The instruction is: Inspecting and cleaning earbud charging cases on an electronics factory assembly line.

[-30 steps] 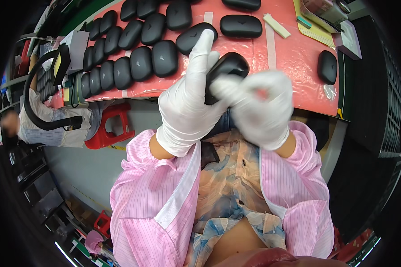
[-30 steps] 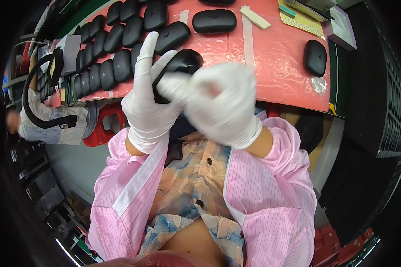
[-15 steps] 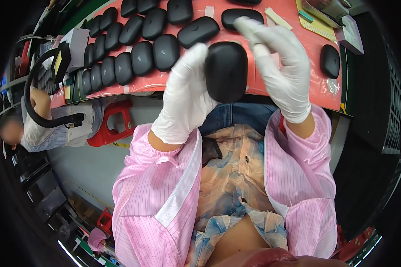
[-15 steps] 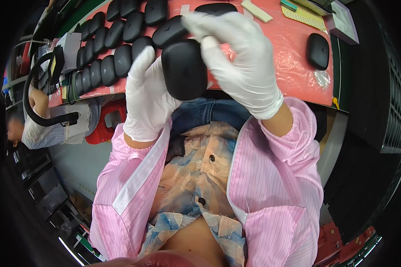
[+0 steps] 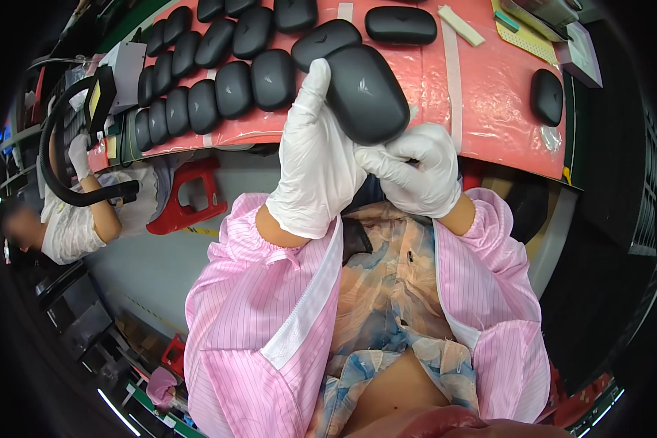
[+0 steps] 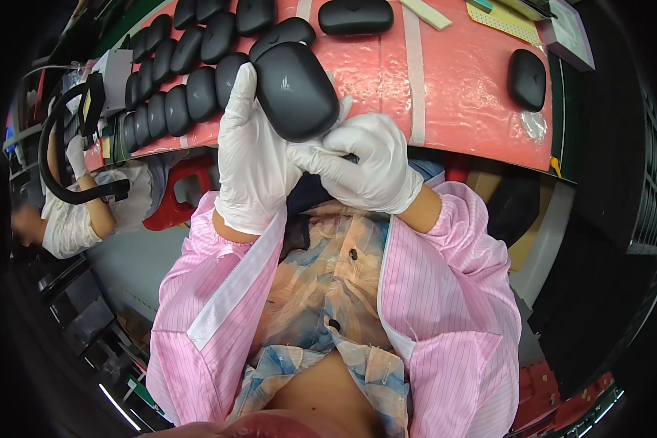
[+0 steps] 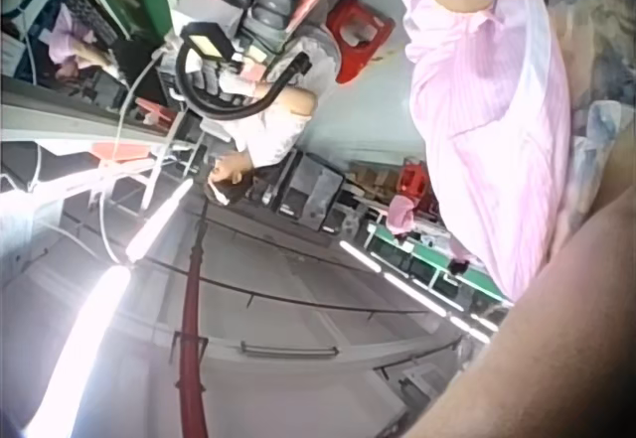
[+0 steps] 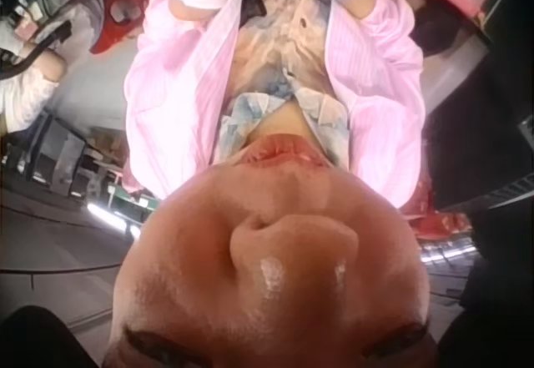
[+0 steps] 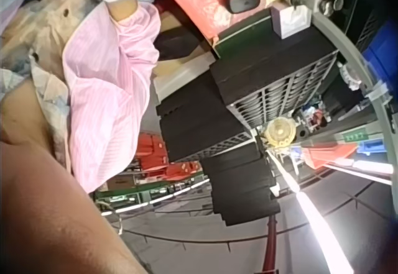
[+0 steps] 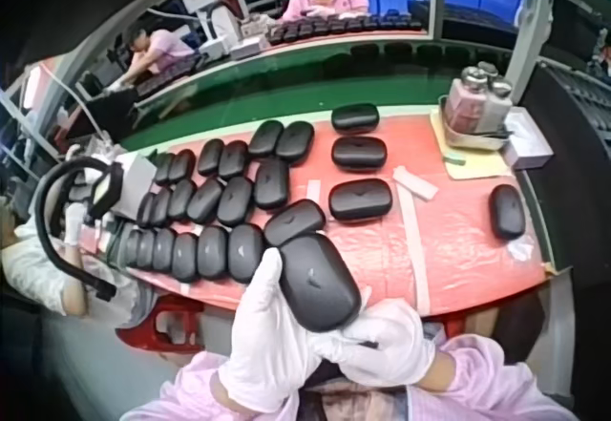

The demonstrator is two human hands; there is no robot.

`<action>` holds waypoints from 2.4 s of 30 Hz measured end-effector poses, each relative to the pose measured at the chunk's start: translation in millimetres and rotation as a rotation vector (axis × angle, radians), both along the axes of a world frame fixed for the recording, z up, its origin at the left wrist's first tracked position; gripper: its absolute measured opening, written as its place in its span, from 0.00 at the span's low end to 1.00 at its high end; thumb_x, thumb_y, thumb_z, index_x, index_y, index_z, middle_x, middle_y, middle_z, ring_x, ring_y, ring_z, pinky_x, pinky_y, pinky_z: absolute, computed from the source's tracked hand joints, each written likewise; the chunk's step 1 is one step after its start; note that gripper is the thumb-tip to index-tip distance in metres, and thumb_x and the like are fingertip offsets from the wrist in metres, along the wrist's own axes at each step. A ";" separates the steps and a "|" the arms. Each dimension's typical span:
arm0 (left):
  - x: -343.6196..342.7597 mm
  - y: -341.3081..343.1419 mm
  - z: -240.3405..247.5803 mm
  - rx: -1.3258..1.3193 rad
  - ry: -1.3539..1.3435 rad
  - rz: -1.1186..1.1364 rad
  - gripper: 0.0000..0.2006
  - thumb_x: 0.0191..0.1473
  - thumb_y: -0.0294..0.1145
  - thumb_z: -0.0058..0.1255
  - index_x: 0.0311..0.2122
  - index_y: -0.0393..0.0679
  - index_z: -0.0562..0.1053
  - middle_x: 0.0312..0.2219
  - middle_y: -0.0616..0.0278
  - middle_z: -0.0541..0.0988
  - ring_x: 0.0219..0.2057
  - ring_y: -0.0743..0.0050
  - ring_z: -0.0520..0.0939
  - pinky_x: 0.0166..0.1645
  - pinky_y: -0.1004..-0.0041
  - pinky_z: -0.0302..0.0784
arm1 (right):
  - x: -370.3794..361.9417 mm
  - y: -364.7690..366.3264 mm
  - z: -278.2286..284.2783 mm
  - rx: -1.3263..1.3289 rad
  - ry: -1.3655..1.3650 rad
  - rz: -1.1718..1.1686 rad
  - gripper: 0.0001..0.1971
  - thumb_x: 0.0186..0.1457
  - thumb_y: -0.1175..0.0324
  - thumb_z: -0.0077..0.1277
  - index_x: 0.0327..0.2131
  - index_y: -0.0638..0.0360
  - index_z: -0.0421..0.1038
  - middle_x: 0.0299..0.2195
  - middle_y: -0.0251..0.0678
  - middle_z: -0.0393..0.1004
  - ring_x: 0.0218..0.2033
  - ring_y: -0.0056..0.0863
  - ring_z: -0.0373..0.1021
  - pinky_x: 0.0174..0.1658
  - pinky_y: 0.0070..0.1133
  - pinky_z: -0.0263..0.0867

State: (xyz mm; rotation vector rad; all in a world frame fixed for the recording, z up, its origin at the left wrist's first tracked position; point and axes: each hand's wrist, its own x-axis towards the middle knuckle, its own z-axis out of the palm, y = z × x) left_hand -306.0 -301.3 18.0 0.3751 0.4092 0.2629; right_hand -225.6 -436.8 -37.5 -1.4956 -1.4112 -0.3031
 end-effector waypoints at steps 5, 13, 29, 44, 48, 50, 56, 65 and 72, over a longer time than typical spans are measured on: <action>9.5 13.3 -12.7 -0.281 -0.080 -0.038 0.23 0.60 0.45 0.36 0.56 0.41 0.66 0.45 0.58 0.76 0.43 0.65 0.77 0.45 0.65 0.75 | 13.2 -31.2 -4.4 0.105 0.005 -0.175 0.20 0.42 0.84 0.55 0.42 0.57 0.75 0.30 0.32 0.69 0.27 0.27 0.66 0.31 0.23 0.63; 42.9 2.4 -33.5 -0.698 -0.629 -0.475 0.49 0.48 0.74 0.40 0.67 0.52 0.47 0.65 0.43 0.48 0.63 0.40 0.57 0.63 0.48 0.56 | 45.4 -61.0 -9.7 -0.178 0.323 -0.648 0.26 0.48 0.84 0.47 0.53 0.58 0.70 0.30 0.35 0.70 0.30 0.28 0.65 0.41 0.24 0.64; 79.2 0.7 -4.0 1.510 -0.111 0.022 0.25 0.53 0.34 0.54 0.56 0.39 0.63 0.46 0.55 0.73 0.48 0.67 0.73 0.57 0.67 0.65 | 36.1 -70.3 29.5 -0.023 0.908 -0.371 0.19 0.56 0.74 0.50 0.52 0.65 0.65 0.45 0.34 0.71 0.44 0.21 0.68 0.49 0.20 0.64; 49.3 -8.6 -17.3 -0.169 -0.266 -0.333 0.34 0.60 0.58 0.32 0.60 0.37 0.60 0.45 0.39 0.75 0.38 0.54 0.80 0.41 0.63 0.79 | 70.9 -54.3 11.9 -0.428 -0.099 -0.591 0.14 0.48 0.76 0.54 0.42 0.60 0.75 0.37 0.40 0.74 0.40 0.39 0.70 0.45 0.30 0.64; 39.0 -13.0 -14.1 -0.218 -0.107 -0.330 0.34 0.62 0.58 0.32 0.60 0.35 0.60 0.44 0.37 0.75 0.40 0.53 0.80 0.45 0.63 0.80 | 75.7 -58.0 8.4 -0.404 0.193 -0.369 0.11 0.49 0.77 0.53 0.37 0.56 0.79 0.30 0.34 0.76 0.33 0.34 0.70 0.38 0.27 0.64; 35.0 -16.5 -12.6 -0.123 -0.054 -0.306 0.34 0.62 0.58 0.33 0.57 0.35 0.63 0.44 0.40 0.76 0.40 0.56 0.80 0.45 0.64 0.80 | 67.4 -48.2 22.2 -0.199 0.171 -0.365 0.12 0.48 0.79 0.52 0.37 0.56 0.79 0.28 0.30 0.76 0.31 0.31 0.70 0.38 0.25 0.65; 25.1 -22.9 -10.9 -0.186 -0.013 -0.237 0.24 0.64 0.52 0.36 0.47 0.40 0.71 0.41 0.56 0.79 0.40 0.65 0.82 0.44 0.66 0.82 | 45.4 -14.6 59.7 -0.285 -0.191 -0.209 0.18 0.37 0.80 0.56 0.36 0.49 0.80 0.28 0.31 0.72 0.29 0.31 0.69 0.31 0.25 0.66; 18.6 -17.4 -19.6 -0.149 -0.048 -0.298 0.25 0.65 0.52 0.32 0.46 0.38 0.71 0.39 0.54 0.79 0.39 0.62 0.82 0.41 0.66 0.82 | 61.4 -12.1 50.0 -0.265 -0.244 -0.212 0.24 0.34 0.83 0.54 0.39 0.48 0.80 0.26 0.30 0.69 0.27 0.30 0.68 0.30 0.25 0.66; 29.5 -11.0 -10.2 0.027 0.138 -0.205 0.29 0.64 0.53 0.31 0.52 0.33 0.68 0.43 0.46 0.77 0.40 0.58 0.80 0.46 0.65 0.79 | 17.3 -28.3 31.4 -0.265 -0.170 0.139 0.23 0.30 0.79 0.55 0.37 0.52 0.78 0.25 0.26 0.68 0.25 0.27 0.66 0.27 0.24 0.60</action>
